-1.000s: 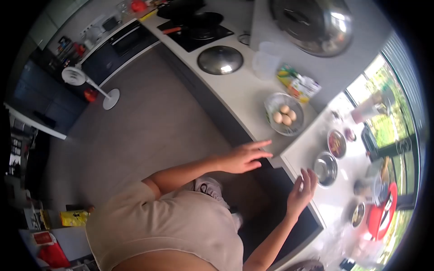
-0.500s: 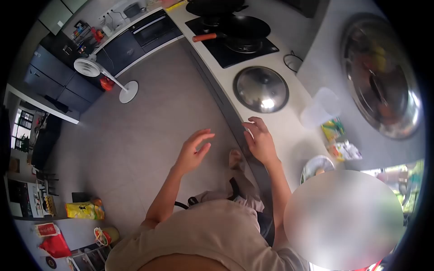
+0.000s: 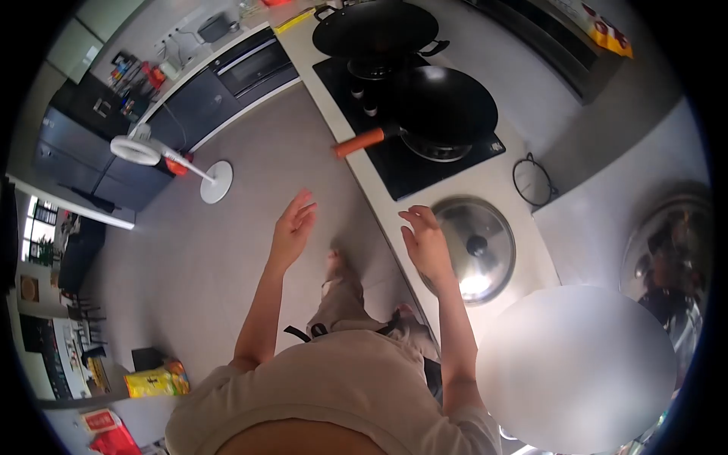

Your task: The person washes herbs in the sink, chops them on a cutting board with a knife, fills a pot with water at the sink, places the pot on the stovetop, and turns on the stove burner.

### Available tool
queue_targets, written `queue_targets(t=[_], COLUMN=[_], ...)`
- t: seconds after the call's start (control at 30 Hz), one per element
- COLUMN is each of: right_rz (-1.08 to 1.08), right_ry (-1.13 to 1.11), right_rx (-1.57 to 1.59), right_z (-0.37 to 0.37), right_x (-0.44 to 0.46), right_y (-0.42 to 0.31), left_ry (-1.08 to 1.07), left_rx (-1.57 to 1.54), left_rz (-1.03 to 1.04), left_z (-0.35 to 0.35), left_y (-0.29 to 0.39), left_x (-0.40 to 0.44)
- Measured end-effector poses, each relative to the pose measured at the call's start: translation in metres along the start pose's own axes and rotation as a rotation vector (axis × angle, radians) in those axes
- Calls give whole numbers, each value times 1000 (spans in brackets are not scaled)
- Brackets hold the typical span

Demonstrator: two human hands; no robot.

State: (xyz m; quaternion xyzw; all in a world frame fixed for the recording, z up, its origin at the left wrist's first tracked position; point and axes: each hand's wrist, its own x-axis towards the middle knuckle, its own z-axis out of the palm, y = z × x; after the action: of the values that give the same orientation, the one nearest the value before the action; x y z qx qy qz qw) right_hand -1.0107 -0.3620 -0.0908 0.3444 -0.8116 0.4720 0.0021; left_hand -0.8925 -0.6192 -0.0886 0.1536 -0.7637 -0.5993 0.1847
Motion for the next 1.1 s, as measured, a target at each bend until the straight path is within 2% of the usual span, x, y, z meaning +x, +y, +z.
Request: queue_targets(t=[0.07, 0.27, 0.47, 0.6, 0.7, 0.8, 0.87, 0.93, 1.0, 1.07, 1.1], right_rz=[8, 243, 267, 403, 582, 666, 955, 805, 939, 899, 882], right_ry=[98, 407, 536, 525, 456, 407, 400, 576, 490, 661, 728], right_rx=[-49, -68, -322, -411, -631, -635, -760, -885, -661, -207, -159], right_z=[16, 45, 44, 20, 8, -5, -3, -15, -34, -26, -22], right_x=[29, 147, 299, 398, 471, 525, 550, 533, 515, 513, 519], right_y=[13, 9, 52, 164, 209, 275, 279, 342, 361, 324, 306], left_ry=[-39, -286, -233, -236, -194, -107, -90, -91, -100, -166, -334], left_rx=[-59, -93, -90, 18, 91, 343, 340, 399, 385, 197, 85], left_rz=[-51, -4, 63, 137, 134, 238, 182, 93, -17, -186, -225], left_z=[-13, -69, -139, -156, -144, -136, -131, -124, -117, -107, -106], left_y=[-13, -45, -57, -75, -84, -91, -92, -111, -119, -135, -140], left_x=[52, 228, 404, 537, 634, 734, 789, 851, 896, 937, 954])
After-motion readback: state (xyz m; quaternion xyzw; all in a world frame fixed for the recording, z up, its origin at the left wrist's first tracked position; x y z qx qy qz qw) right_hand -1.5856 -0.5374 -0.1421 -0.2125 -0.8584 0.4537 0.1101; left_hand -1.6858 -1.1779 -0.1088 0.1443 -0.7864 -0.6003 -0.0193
